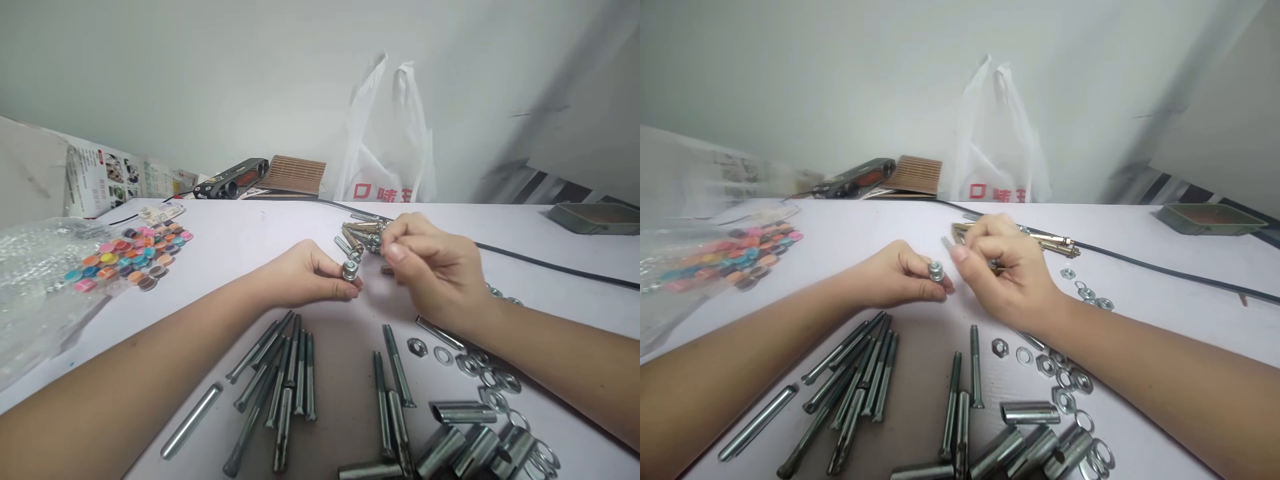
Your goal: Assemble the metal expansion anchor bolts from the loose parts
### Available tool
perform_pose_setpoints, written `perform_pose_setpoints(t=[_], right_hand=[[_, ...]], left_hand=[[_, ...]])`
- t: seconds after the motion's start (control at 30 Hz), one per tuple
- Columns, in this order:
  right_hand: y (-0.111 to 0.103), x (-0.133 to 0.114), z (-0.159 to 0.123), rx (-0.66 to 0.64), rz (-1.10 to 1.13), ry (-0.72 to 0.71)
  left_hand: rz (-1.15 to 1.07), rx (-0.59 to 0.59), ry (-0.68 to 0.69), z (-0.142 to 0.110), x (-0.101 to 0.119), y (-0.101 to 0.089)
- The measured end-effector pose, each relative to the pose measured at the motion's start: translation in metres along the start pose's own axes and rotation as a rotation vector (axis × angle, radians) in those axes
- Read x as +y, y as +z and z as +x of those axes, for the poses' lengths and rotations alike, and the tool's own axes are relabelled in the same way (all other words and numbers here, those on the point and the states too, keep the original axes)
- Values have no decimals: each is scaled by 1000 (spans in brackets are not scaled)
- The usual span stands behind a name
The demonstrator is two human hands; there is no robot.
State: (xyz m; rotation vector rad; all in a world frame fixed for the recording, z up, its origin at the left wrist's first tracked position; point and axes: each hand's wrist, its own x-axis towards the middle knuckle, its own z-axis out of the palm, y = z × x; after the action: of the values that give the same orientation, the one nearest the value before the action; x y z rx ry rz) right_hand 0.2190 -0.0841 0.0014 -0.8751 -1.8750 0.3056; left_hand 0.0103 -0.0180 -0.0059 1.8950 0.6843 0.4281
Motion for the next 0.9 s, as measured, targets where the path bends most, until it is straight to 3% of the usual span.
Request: perform_pose_setpoints(t=[0.07, 0.2, 0.37, 0.63, 0.8, 0.9], right_hand=[[-1, 0, 0, 18, -13, 25], [0, 3, -3, -177, -2, 26], [-4, 3, -3, 171, 171, 77], [0, -1, -1, -127, 12, -6], [-4, -3, -3, -1, 77, -1], [-1, -4, -2, -94, -38, 14]], left_hand=[[2, 2, 11, 0, -1, -1], [11, -21, -13, 0, -2, -3], [-18, -39, -70, 0, -2, -5], [-4, -57, -33, -1, -2, -6], [-28, -33, -80, 0, -2, -6], [-15, -45, -58, -1, -2, -6]])
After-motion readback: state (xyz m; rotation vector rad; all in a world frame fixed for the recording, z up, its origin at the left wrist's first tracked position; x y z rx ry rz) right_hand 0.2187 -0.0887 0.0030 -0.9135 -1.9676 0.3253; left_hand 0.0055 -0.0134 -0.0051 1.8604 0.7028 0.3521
